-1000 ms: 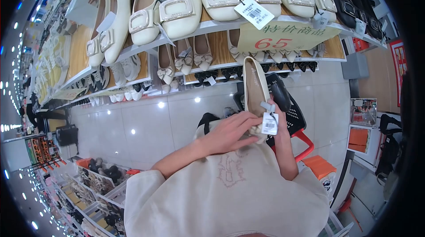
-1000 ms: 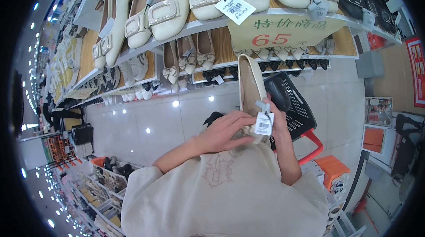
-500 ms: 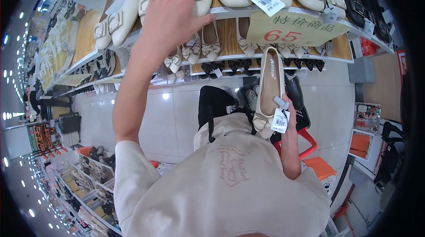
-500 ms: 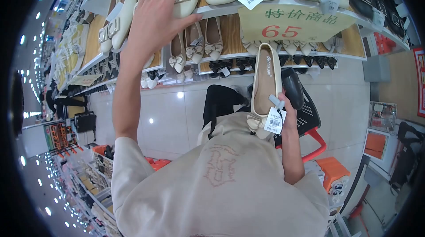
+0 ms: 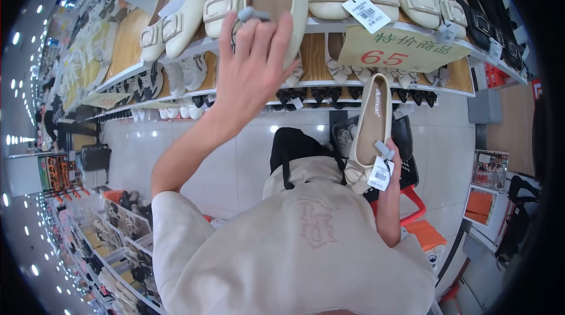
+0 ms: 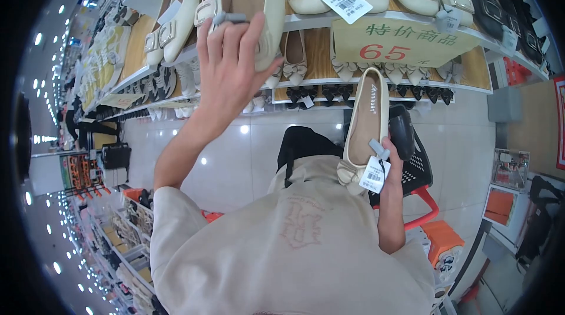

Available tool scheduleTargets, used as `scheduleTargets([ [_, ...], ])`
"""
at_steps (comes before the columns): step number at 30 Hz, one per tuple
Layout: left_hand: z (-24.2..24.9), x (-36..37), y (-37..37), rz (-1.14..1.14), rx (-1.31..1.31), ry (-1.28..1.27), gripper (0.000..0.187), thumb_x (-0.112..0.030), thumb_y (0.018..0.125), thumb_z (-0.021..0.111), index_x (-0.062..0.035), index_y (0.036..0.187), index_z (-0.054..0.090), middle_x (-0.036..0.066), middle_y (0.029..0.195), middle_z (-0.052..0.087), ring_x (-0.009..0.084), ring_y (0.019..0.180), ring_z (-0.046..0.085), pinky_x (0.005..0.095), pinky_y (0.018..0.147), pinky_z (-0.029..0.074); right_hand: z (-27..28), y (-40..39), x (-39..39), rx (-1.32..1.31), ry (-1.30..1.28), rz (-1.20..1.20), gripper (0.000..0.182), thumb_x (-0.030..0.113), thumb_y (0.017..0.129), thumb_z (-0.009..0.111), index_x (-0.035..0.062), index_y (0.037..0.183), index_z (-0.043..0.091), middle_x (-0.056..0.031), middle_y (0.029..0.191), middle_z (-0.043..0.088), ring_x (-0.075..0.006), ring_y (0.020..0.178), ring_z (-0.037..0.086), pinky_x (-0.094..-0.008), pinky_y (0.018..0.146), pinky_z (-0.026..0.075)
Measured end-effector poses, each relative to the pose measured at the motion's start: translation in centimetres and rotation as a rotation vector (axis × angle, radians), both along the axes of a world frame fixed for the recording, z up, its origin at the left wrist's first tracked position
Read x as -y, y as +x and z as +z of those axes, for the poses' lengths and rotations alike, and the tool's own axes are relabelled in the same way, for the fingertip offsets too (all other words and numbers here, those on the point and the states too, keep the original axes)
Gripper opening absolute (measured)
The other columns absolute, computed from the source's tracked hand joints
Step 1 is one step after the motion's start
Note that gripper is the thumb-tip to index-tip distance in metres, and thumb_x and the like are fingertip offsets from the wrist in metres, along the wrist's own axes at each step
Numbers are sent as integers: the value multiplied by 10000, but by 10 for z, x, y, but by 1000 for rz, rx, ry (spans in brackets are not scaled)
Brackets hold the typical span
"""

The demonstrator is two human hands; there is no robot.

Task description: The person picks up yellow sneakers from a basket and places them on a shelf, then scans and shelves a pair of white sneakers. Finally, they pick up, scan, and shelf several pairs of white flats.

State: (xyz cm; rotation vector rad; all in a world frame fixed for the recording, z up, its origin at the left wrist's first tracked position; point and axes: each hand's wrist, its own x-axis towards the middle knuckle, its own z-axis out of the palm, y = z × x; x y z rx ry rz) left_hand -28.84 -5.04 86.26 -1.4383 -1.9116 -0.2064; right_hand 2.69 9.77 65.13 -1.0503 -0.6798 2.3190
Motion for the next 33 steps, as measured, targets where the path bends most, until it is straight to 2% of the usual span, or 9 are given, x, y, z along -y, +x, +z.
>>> scheduleTargets([
  [4, 3, 24, 34, -94, 95, -16, 860, -264, 634, 909, -22, 1365, 527, 77, 1044, 546, 283, 1024, 500, 569, 1068, 360, 40, 2, 3, -243, -269, 140, 683, 335, 909, 652, -8, 1460, 437, -247, 1312, 601, -340, 1171, 640, -463, 967, 565],
  [6, 7, 33, 49, -110, 157, -52, 856, -264, 632, 916, -7, 1351, 530, 86, 1025, 545, 286, 984, 499, 563, 1039, 377, 62, -13, -2, -727, -494, 427, 765, 367, 901, 650, -66, 1472, 382, -333, 1333, 546, -416, 1163, 629, -503, 978, 553],
  [7, 9, 39, 56, -126, 194, -78, 846, -280, 632, 917, 5, 1332, 538, 90, 994, 545, 286, 937, 502, 558, 1007, 395, 97, -21, 9, -447, -407, 233, 644, 430, 1003, 377, -126, 1296, 514, -340, 993, 661, -382, 886, 701, -452, 760, 622],
  [10, 9, 48, 75, -127, 239, -169, 835, -302, 633, 911, 7, 1318, 548, 87, 975, 546, 287, 915, 511, 557, 994, 403, 64, -23, 0, -308, -81, 213, 617, 391, 1006, 356, -140, 1286, 499, -345, 933, 647, -376, 808, 692, -421, 661, 627],
  [14, 6, 48, 77, -109, 175, -195, 751, -339, 666, 857, 37, 1257, 588, 78, 947, 554, 250, 907, 529, 547, 1026, 395, 108, -43, 2, -357, -334, 213, 624, 390, 997, 373, -150, 1291, 482, -363, 925, 633, -386, 748, 686, -400, 573, 625],
  [24, 61, -6, -1, -243, 226, -102, 805, -401, 674, 868, -15, 1304, 547, 123, 1056, 544, 345, 1028, 520, 469, 946, 431, 60, -27, -3, -503, -273, 322, 795, 477, 925, 553, -142, 1398, 392, -399, 1057, 602, -405, 825, 711, -438, 651, 645],
  [26, 79, -21, -11, -121, 336, -214, 862, -630, 771, 782, 58, 1222, 524, 194, 1075, 561, 304, 1040, 546, 423, 908, 457, 60, -28, -2, -558, -252, 363, 813, 481, 915, 577, -141, 1403, 388, -399, 1081, 598, -410, 857, 710, -459, 687, 646],
  [27, 78, -28, -18, -186, 297, -153, 933, -686, 714, 790, 74, 1189, 532, 190, 1032, 551, 299, 959, 528, 399, 882, 451, 62, -29, 0, -526, -220, 326, 824, 494, 912, 582, -134, 1409, 389, -398, 1102, 593, -406, 867, 706, -461, 708, 642],
  [33, 69, -40, -49, -122, 257, -236, 922, -716, 727, 751, 88, 1128, 547, 196, 1033, 548, 313, 989, 523, 414, 901, 452, 56, -22, -10, -375, -186, 219, 838, 531, 915, 574, -104, 1431, 396, -375, 1152, 599, -367, 860, 690, -410, 721, 616],
])
